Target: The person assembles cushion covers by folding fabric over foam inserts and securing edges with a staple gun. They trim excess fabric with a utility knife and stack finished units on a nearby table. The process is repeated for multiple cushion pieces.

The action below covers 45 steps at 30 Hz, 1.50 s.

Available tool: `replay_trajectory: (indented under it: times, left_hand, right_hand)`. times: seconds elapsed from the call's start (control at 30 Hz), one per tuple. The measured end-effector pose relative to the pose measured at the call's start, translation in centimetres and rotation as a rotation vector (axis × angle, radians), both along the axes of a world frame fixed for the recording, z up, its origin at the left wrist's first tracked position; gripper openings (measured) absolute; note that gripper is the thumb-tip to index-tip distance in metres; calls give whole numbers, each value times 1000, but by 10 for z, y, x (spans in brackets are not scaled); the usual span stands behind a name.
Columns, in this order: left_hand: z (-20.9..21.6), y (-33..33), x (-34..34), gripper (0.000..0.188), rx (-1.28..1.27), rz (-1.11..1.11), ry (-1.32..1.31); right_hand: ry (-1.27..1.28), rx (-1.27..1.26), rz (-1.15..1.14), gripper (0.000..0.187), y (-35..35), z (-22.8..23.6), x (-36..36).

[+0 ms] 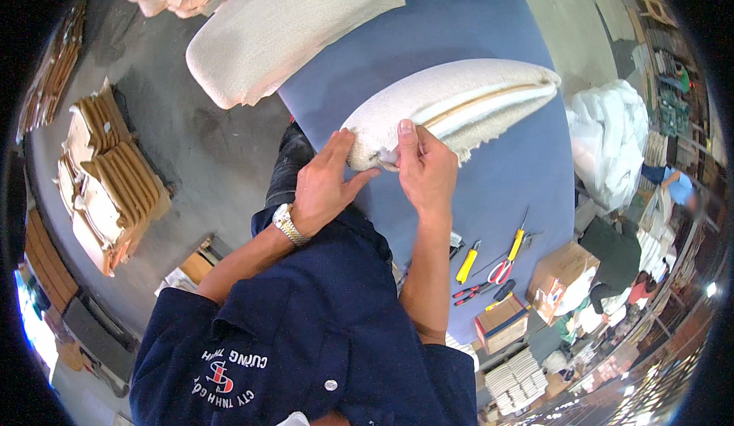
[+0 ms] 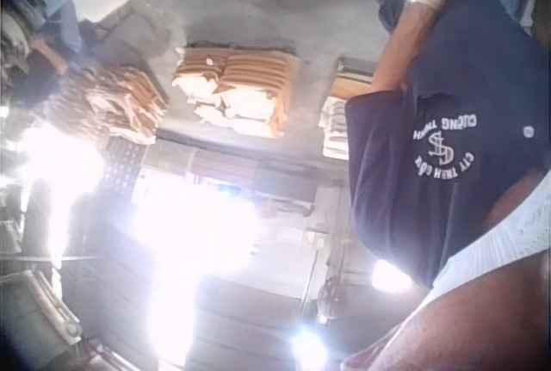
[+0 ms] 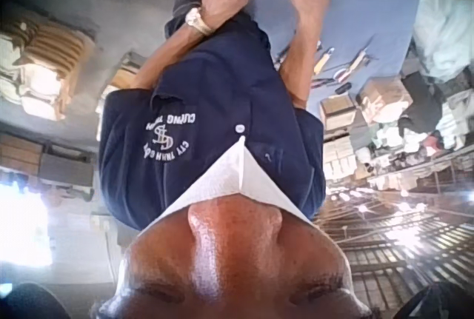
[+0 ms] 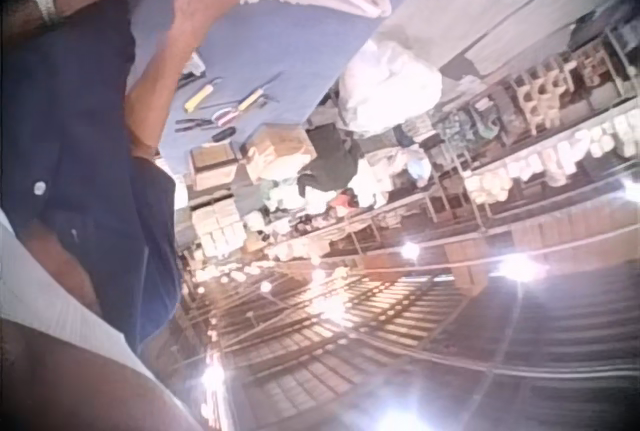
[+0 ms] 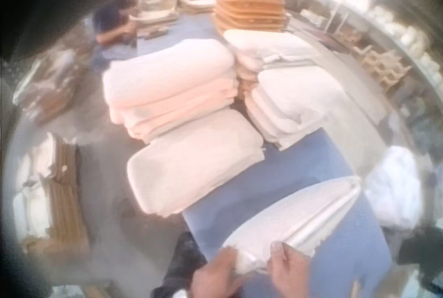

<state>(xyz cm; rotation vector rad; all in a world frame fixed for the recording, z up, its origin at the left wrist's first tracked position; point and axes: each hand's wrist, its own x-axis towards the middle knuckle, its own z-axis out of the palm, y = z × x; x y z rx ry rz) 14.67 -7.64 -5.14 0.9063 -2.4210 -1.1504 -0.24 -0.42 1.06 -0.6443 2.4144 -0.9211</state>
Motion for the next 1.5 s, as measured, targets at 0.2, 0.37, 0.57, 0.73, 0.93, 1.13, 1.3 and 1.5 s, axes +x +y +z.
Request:
replay_trajectory:
  times: [0.2,0.37,0.57,0.73,0.93,1.13,1.3,1.5]
  left_hand:
    - [-4,4,-5,62,-58,-45,73]
    - [-6,-6,-7,59,-29,-99,84]
    - [7,-31,-11,54,-8,-226,22]
    - [14,-34,-12,50,-30,-209,17]
    - [17,-34,-12,51,-92,-224,15]
    - [27,-50,-18,56,-123,-316,-106]
    - [29,-56,-16,50,-96,-298,-91]
    - [22,-58,-16,51,-144,-321,-26]
  right_hand:
    - [229,522,190,76,-24,18,-7]
    - [148,373,156,69,-22,2,-16]
    - [-14,238,193,65,-31,11,-24]
    - [56,244,209,63,-34,-2,-25]
    - [68,193,241,61,-33,-6,-26]
    - [-82,-82,234,46,-27,-6,-28]
    - [-287,-684,-231,24,67,-31,-2]
    - [178,316,-483,64,257,-124,72]
